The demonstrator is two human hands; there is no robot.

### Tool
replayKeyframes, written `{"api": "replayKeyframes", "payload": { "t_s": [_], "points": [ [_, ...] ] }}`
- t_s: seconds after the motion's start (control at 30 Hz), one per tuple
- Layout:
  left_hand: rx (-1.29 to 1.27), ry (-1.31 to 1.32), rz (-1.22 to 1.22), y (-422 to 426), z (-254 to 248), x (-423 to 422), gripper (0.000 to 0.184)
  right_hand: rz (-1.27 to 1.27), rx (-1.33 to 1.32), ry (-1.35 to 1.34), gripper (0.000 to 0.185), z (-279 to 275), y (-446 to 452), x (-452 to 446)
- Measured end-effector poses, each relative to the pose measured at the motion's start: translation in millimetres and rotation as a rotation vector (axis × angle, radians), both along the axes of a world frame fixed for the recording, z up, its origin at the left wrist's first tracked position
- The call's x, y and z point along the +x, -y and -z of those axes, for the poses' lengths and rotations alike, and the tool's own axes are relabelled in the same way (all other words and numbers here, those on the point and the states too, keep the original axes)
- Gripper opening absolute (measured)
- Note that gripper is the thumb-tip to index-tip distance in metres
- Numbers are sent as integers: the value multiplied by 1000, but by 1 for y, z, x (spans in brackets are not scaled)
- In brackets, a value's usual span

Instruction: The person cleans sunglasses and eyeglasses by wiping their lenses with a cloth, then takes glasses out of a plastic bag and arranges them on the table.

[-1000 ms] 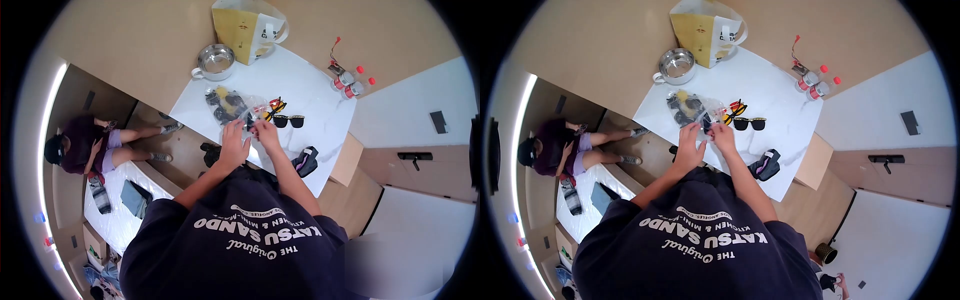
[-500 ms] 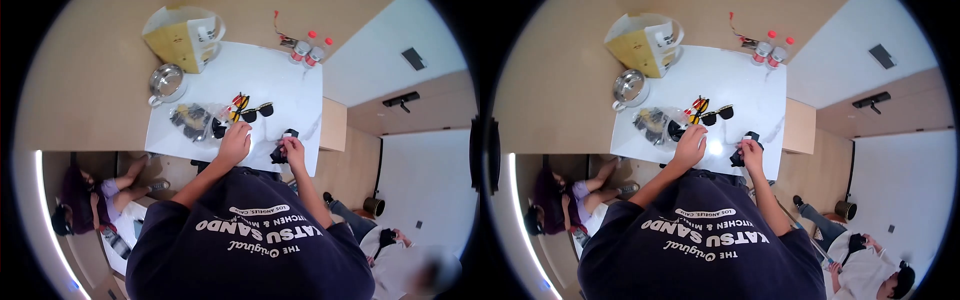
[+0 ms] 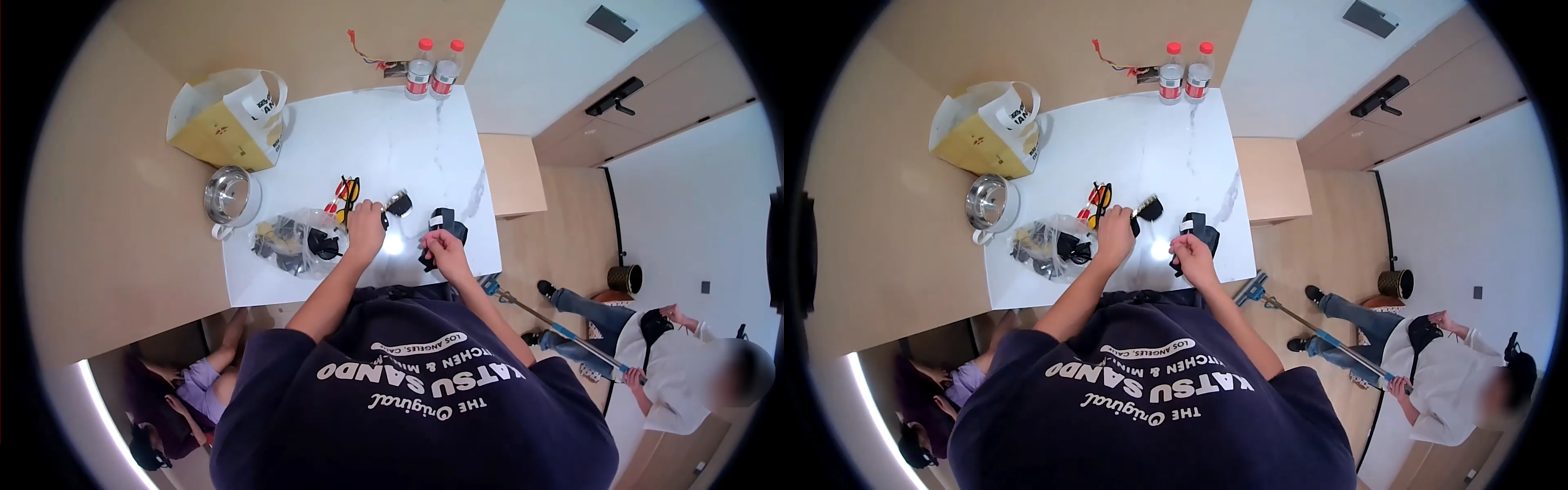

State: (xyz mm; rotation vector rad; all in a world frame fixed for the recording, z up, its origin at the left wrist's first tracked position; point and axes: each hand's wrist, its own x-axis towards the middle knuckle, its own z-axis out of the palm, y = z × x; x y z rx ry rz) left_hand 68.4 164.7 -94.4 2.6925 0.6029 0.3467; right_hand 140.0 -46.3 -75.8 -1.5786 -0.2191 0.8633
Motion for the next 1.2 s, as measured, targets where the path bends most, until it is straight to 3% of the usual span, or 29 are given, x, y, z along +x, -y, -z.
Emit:
{"api": "replayKeyframes", "payload": {
  "t_s": [0.1,0.17,0.37,0.43,0.6,0.73,0.87,1.0,1.2],
  "points": [
    [-204,183,77,4,-3,-15,19,-19,-115,313,18,5,-4,4],
    [-295,219,112,9,-26,-24,19,-142,-122,642,30,-29,-13,6],
    [-329,337,178,9,-63,-43,17,-350,-189,933,27,-60,-45,5],
    [-372,331,162,8,-61,-49,19,-363,-241,949,16,-62,-54,4],
    [-449,309,184,8,-50,-53,21,-407,-322,941,9,-55,-58,6],
    [-721,306,154,9,-49,-52,18,-406,-308,865,8,-48,-47,16],
    [-724,227,228,-2,-33,-53,28,-391,-319,711,7,-52,-34,21],
    [-723,195,268,-4,-21,-55,22,-272,-253,526,9,-47,-26,25],
    [-609,117,292,-3,-13,-59,18,-211,-259,504,8,-44,-22,25]
  ]
}}
